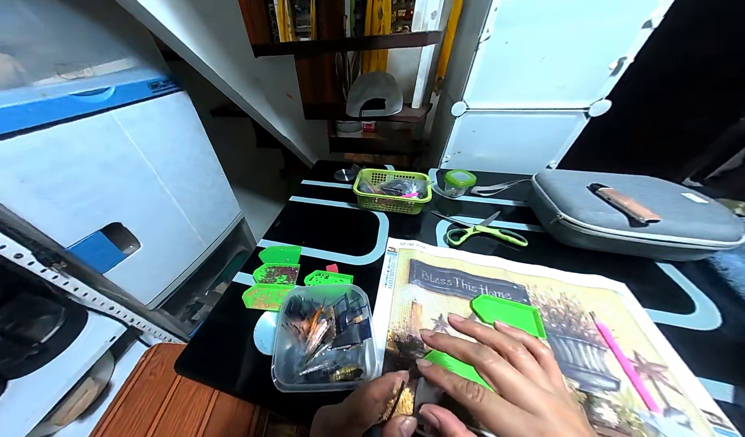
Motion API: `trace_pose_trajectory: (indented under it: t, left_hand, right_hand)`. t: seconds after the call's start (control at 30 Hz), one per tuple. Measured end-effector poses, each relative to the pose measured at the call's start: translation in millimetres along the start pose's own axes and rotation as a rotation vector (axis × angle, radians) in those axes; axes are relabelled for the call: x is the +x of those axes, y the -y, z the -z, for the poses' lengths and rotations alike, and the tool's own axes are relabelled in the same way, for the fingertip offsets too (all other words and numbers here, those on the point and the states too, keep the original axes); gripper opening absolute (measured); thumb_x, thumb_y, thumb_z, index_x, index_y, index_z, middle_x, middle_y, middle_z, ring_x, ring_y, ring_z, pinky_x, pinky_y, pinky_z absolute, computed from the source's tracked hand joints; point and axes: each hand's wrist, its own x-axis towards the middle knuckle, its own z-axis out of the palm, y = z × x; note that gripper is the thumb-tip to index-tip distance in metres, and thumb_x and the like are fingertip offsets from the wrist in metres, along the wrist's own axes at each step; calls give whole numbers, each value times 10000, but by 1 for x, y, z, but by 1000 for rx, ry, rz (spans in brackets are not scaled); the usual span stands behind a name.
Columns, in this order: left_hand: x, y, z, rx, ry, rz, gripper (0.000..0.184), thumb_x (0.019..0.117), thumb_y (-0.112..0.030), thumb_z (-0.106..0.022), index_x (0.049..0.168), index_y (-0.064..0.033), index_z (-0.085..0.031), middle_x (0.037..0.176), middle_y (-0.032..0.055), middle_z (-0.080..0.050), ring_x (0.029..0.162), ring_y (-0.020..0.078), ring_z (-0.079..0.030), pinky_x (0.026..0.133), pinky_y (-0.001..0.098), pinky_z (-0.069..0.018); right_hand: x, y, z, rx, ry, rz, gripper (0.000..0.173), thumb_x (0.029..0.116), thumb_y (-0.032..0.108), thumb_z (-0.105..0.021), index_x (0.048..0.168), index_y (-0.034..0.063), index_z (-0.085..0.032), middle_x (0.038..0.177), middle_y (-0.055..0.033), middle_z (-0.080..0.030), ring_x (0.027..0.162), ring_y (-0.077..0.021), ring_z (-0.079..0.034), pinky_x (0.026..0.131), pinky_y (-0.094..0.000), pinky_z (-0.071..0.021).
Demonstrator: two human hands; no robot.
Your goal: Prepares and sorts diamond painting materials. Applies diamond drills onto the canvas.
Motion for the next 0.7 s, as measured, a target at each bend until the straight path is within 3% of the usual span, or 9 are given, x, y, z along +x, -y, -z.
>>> trace_pose_trajectory:
  t: [0.17, 0.33, 0.47, 0.57, 0.7]
  left_hand:
    - [-1, 4, -5, -96, 25, 41, 344, 973, 0, -631, 1282, 148, -607, 1149, 159, -744, 1025, 133, -737, 937, 344, -602]
    - [0, 4, -9, -154, 56, 98, 347, 971, 9, -620, 1287, 151, -595, 1120, 135, -751, 986, 131, -740, 913, 342, -606]
    - [0, 5, -9, -164, 139, 94, 336, 969, 1, -628, 1276, 136, -618, 1128, 126, -752, 1023, 91, -722, 941, 306, -584]
    - [0, 3, -7, -120, 245, 115, 309, 972, -29, -646, 1244, 117, -649, 1086, 130, -759, 981, 86, -729, 900, 298, -597]
    - [1, 5, -9, -84, 333, 120, 307, 980, -48, -647, 1240, 114, -653, 1080, 147, -759, 982, 101, -734, 909, 309, -595]
  right_hand:
    - [-6, 0, 1, 11, -29, -2, 211, 1030, 378, -615, 1086, 215, -737, 1312, -28, -693, 1393, -228, -490, 1185, -485, -241]
    - [-10, -6, 3, -16, -46, 30, 179, 1023, 377, -623, 1058, 251, -745, 1315, 12, -690, 1403, -208, -475, 1191, -484, -230]
    - [-7, -17, 14, 278, 99, 27, 276, 1029, 313, -560, 886, 188, -761, 1369, -42, -662, 1447, -280, -424, 1188, -553, -222]
    - [-3, -31, 21, 372, 225, 29, 306, 1009, 338, -541, 880, 209, -787, 1411, -15, -640, 1447, -294, -430, 1152, -587, -284]
    - [3, -39, 29, 278, 350, 128, 205, 964, 308, -629, 936, 259, -826, 1387, -5, -660, 1390, -336, -504, 1070, -603, -406]
